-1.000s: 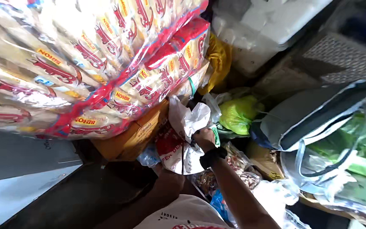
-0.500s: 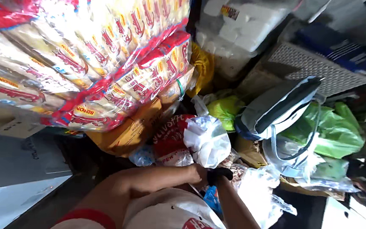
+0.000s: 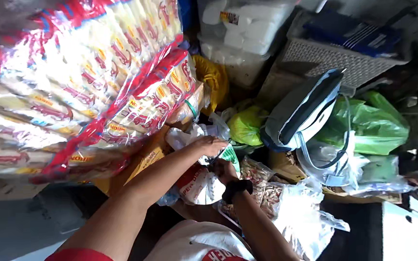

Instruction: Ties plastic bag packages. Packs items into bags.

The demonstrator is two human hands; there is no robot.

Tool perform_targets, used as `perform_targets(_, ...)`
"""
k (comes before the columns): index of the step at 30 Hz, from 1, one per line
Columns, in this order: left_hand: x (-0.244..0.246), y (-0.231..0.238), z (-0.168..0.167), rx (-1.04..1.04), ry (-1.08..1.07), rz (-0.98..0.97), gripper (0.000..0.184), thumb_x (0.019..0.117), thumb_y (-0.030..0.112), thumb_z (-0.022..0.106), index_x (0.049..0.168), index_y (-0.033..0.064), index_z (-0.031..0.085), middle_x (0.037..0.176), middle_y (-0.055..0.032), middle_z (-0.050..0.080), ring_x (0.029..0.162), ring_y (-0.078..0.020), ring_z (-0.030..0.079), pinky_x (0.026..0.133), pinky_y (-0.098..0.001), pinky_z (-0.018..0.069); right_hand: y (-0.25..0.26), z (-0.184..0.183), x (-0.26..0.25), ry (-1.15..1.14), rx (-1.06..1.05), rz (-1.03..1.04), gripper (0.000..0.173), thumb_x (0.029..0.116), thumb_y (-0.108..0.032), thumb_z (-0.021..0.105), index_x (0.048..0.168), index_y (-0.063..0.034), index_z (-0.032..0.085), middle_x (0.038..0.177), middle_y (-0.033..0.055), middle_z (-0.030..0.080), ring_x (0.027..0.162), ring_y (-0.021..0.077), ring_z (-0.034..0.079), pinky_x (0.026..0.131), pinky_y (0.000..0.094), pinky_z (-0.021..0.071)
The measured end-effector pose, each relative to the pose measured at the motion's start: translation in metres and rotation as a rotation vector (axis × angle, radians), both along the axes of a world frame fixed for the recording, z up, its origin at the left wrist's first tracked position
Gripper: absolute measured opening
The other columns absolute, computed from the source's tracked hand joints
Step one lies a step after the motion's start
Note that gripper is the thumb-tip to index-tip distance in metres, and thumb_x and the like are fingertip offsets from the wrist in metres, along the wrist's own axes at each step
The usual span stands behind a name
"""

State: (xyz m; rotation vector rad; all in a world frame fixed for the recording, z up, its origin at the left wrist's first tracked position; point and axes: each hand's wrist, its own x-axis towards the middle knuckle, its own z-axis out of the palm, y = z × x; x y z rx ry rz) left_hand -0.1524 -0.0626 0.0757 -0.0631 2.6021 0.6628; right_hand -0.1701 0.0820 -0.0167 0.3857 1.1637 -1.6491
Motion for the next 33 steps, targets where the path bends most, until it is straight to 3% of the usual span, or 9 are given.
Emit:
perform_targets(5, -0.044, 0.043, -0.005, -0.264, -0.235, -0.248, 0.034, 0.1051, 0.014, 0.049, 0.135, 0.0085, 0.064, 0.134, -0.0201, 0.063, 0.132, -0.0387, 0.054, 0.114, -0.0593, 0.0352, 0.014, 0.004, 0.018, -0.031, -0.142, -0.202, 0.031, 0.1026, -0.010, 0.031, 0.081, -0.0094, 0.054, 0.057, -0.0038, 0.052, 0.043, 0.0036, 0.042, 0.042, 0.0189, 0.0373)
perform_targets(8, -0.050, 0.037, -0.029, -0.254, -0.122, -0.333, 0.028, 0.1031, 0.015, 0.051, 0.121, 0.0029, 0.070, 0.124, -0.0206, 0.068, 0.123, -0.0386, 0.060, 0.108, -0.0582, 0.0397, 0.021, -0.004, 0.020, 0.100, -0.129, -0.150, 0.023, 0.1044, -0.006, 0.044, 0.089, -0.0039, 0.060, 0.061, -0.0031, 0.054, 0.047, 0.0037, 0.044, 0.046, 0.0198, 0.0399)
perform_targets(12, -0.035, 0.011, -0.041, -0.106, 0.051, -0.219, 0.031, 0.1064, 0.021, 0.049, 0.114, 0.0044, 0.074, 0.120, -0.0181, 0.070, 0.127, -0.0374, 0.056, 0.112, -0.0563, 0.0364, 0.017, 0.000, 0.023, 0.245, -0.035, -0.099, 0.013, 0.1038, -0.005, 0.054, 0.104, 0.0049, 0.062, 0.074, 0.0031, 0.062, 0.052, 0.0046, 0.048, 0.048, 0.0204, 0.0424)
perform_targets(16, -0.019, 0.013, -0.035, -0.118, 0.198, -0.265, 0.034, 0.1079, 0.022, 0.046, 0.112, 0.0007, 0.072, 0.112, -0.0211, 0.071, 0.125, -0.0371, 0.060, 0.119, -0.0498, 0.0342, 0.020, -0.002, 0.018, 0.660, 0.127, 0.135, 0.022, 0.1003, -0.013, 0.063, 0.107, 0.0070, 0.066, 0.083, 0.0089, 0.067, 0.068, 0.0106, 0.061, 0.066, 0.0303, 0.0538)
perform_targets(19, -0.013, 0.024, -0.022, -0.188, 0.062, -0.231, 0.036, 0.1108, 0.025, 0.039, 0.120, 0.0023, 0.066, 0.104, -0.0240, 0.071, 0.109, -0.0427, 0.067, 0.098, -0.0596, 0.0477, 0.023, 0.000, 0.019, 0.819, 0.219, 0.229, 0.027, 0.0949, -0.016, 0.070, 0.111, 0.0062, 0.070, 0.098, 0.0156, 0.073, 0.089, 0.0195, 0.070, 0.087, 0.0399, 0.0570)
perform_targets(23, -0.023, 0.034, -0.016, -0.312, -0.181, -0.066, 0.031, 0.1059, 0.021, 0.050, 0.129, 0.0076, 0.067, 0.128, -0.0223, 0.066, 0.125, -0.0416, 0.059, 0.106, -0.0628, 0.0412, 0.017, 0.024, 0.035, 0.703, 0.360, 0.065, 0.063, 0.0881, -0.009, 0.078, 0.138, 0.0064, 0.042, 0.100, 0.0202, 0.073, 0.086, 0.0247, 0.075, 0.085, 0.0422, 0.0606)
perform_targets(28, -0.030, 0.037, -0.020, -0.338, -0.288, 0.056, 0.034, 0.1040, 0.024, 0.055, 0.130, 0.0036, 0.066, 0.136, -0.0233, 0.062, 0.132, -0.0419, 0.054, 0.108, -0.0653, 0.0393, 0.025, 0.045, 0.031, 0.950, 0.518, 0.488, 0.035, 0.0968, -0.018, 0.065, 0.123, 0.0053, 0.066, 0.115, 0.0207, 0.072, 0.110, 0.0312, 0.070, 0.101, 0.0480, 0.0525)
perform_targets(31, -0.022, 0.027, -0.022, -0.218, -0.161, 0.127, 0.056, 0.1012, 0.041, 0.063, 0.142, 0.0034, 0.056, 0.133, -0.0254, 0.063, 0.129, -0.0437, 0.057, 0.108, -0.0657, 0.0401, 0.028, 0.052, 0.036, 1.140, 0.541, 0.777, 0.030, 0.1016, -0.011, 0.053, 0.123, 0.0059, 0.066, 0.133, 0.0286, 0.060, 0.118, 0.0425, 0.064, 0.101, 0.0555, 0.0507)
perform_targets(33, -0.014, 0.017, -0.016, -0.113, -0.074, 0.176, 0.062, 0.1003, 0.048, 0.063, 0.134, -0.0040, 0.055, 0.121, -0.0290, 0.065, 0.115, -0.0454, 0.064, 0.100, -0.0658, 0.0463, 0.029, 0.052, 0.038, 1.255, 0.528, 0.843, 0.033, 0.1027, -0.009, 0.050, 0.128, 0.0075, 0.063, 0.137, 0.0314, 0.056, 0.113, 0.0453, 0.065, 0.097, 0.0566, 0.0526)
